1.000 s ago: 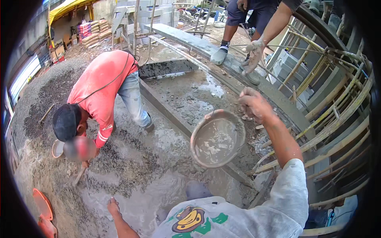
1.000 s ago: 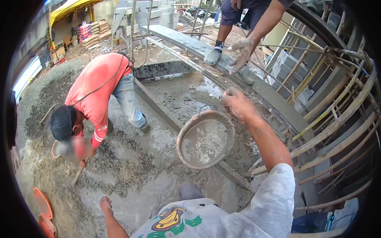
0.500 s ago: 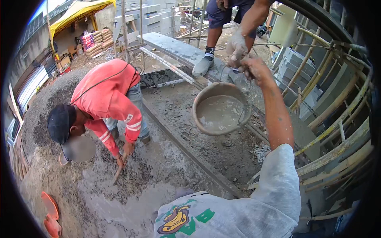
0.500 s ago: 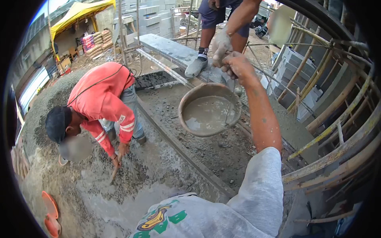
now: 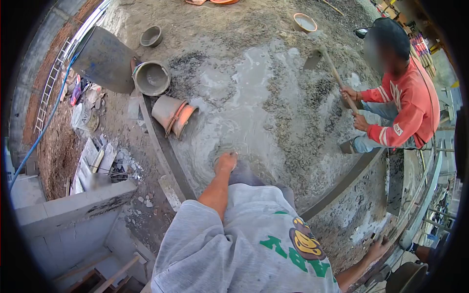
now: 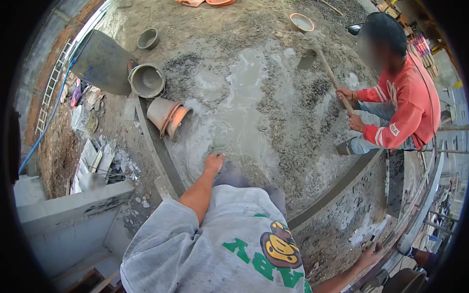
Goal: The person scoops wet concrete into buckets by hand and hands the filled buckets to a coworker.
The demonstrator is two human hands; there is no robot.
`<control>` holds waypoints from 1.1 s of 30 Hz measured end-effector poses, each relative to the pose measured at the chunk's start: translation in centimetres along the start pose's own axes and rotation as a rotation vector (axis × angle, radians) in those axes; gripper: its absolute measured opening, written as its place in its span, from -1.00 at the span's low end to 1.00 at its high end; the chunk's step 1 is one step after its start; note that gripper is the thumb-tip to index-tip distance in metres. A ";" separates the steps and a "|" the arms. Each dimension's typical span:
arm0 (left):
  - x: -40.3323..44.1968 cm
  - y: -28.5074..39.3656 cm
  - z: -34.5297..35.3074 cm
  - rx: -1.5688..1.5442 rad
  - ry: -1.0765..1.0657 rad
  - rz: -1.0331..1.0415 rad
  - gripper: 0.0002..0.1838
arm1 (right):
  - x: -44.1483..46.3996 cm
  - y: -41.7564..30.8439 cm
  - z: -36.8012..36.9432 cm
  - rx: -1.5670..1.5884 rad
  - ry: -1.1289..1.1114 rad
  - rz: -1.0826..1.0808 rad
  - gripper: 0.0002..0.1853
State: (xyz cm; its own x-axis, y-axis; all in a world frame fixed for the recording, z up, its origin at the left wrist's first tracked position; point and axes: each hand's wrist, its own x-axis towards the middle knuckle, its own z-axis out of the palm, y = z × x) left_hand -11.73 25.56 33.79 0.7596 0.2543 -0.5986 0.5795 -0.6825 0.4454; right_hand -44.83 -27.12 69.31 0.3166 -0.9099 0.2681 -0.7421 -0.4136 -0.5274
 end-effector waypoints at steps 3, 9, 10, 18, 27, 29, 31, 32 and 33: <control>2.2 -6.4 -6.8 -0.013 0.142 -0.112 -0.58 | -1.3 4.6 11.2 -0.191 -0.470 -0.189 -0.75; 11.9 -12.9 -17.0 0.193 0.222 -0.248 -0.44 | -11.4 -11.7 24.7 -0.322 -1.041 0.272 -0.76; 13.7 -13.4 -17.4 0.251 0.196 -0.247 -0.41 | -13.1 -13.8 27.5 -0.408 -1.106 0.186 -0.77; 36.7 -13.8 -12.7 0.647 -0.045 -0.164 -0.49 | -28.3 -33.9 46.2 -0.158 -1.478 0.068 -0.75; 40.6 -6.5 -16.6 0.518 -0.084 0.131 -0.65 | -38.4 -28.1 53.2 -0.196 -1.344 -0.033 -0.55; 38.6 -3.8 -16.3 0.367 -0.155 0.190 -0.60 | -40.5 -29.6 54.7 -0.196 -1.309 -0.183 -0.46; 37.5 -2.4 -14.5 0.173 -0.287 0.207 -0.56 | -42.2 -32.0 56.5 -0.166 -1.337 -0.275 -0.41; 37.1 -0.7 -13.1 0.212 -0.290 0.254 -0.57 | -42.1 -33.6 57.5 -0.153 -1.367 -0.298 -0.39; 36.3 1.7 -11.9 0.105 -0.327 0.217 -0.58 | -42.0 -34.7 58.2 -0.149 -1.393 -0.319 -0.38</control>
State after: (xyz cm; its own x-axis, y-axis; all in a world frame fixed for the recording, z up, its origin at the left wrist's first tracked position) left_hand 20.34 41.78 20.71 0.7171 -0.1234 -0.6859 0.3695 -0.7671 0.5243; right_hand 2.04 23.60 29.44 0.7234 -0.1067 -0.6821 -0.5570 -0.6740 -0.4853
